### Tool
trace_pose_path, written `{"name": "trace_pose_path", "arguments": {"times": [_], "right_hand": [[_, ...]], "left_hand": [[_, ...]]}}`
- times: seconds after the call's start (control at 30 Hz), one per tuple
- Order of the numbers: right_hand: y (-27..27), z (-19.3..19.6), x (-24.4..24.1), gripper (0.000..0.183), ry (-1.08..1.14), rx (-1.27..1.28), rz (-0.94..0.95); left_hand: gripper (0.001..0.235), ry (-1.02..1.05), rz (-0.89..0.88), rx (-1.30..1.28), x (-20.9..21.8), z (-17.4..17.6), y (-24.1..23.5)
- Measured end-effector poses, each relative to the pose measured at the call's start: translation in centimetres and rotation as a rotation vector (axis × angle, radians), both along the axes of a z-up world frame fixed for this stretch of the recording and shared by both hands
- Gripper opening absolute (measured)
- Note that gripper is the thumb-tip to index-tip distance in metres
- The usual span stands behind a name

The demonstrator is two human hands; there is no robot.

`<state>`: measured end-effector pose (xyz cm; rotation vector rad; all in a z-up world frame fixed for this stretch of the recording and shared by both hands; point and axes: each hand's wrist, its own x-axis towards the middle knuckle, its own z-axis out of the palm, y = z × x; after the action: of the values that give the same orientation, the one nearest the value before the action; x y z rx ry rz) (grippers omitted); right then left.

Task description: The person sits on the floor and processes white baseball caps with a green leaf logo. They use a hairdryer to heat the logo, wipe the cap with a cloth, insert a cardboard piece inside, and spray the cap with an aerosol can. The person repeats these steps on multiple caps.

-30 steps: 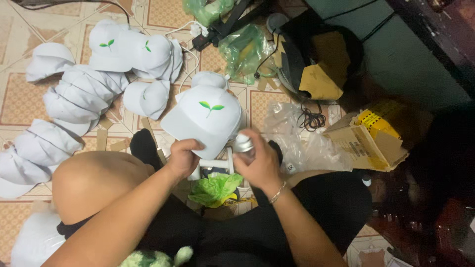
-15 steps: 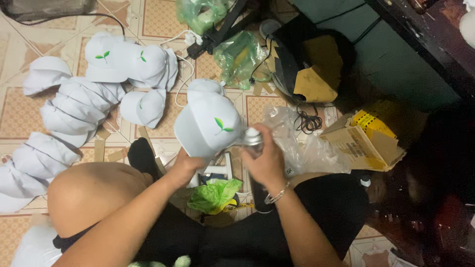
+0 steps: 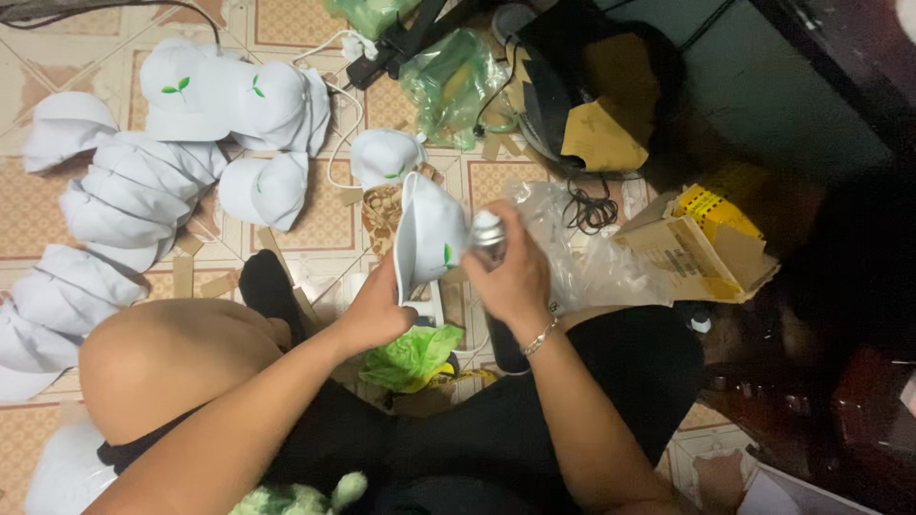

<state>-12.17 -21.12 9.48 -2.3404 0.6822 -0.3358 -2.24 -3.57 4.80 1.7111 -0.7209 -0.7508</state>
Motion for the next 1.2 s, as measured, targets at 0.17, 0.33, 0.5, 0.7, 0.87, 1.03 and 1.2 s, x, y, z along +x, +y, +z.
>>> {"name": "trace_pose_path", "arguments": {"times": [0.17, 0.33, 0.5, 0.7, 0.87, 1.03, 1.2], "right_hand": [[-0.2, 0.3, -0.3, 0.061, 0.117, 0.033, 0.127], [-0.2, 0.0, -0.3, 0.058, 0.036, -0.015, -0.014], [0.0, -0.1, -0.1, 0.057, 0.113, 0.023, 0.157], [0.8, -0.5, -0.6, 0.055, 0.140, 0.008, -0.058], [0.7, -0.6, -0.5, 0.061, 0.082, -0.054, 0.196], [0.5, -0.8, -0.1, 0.062, 0.193, 0.006, -0.027], [0.0, -0.7, -0.2, 0.059, 0.092, -0.062, 0.058]], "left_hand": [[0.082, 0.063, 0.075, 0.050, -0.1, -1.9, 0.1], [0.075, 0.107, 0.121, -0.008, 0.3, -2.8, 0.5], [0.064, 0.182, 0.184, -0.020, 0.6, -3.3, 0.2], [0.057, 0.355, 0.205, -0.052, 0.2, -4.2, 0.9], [0.057, 0.391, 0.277, -0.089, 0.6, -5.5, 0.9], [0.056, 0.584, 0.338, -0.203, 0.8, -7.6, 0.9], [0.051, 0.641, 0.367, -0.313, 0.8, -8.2, 1.1]]}}
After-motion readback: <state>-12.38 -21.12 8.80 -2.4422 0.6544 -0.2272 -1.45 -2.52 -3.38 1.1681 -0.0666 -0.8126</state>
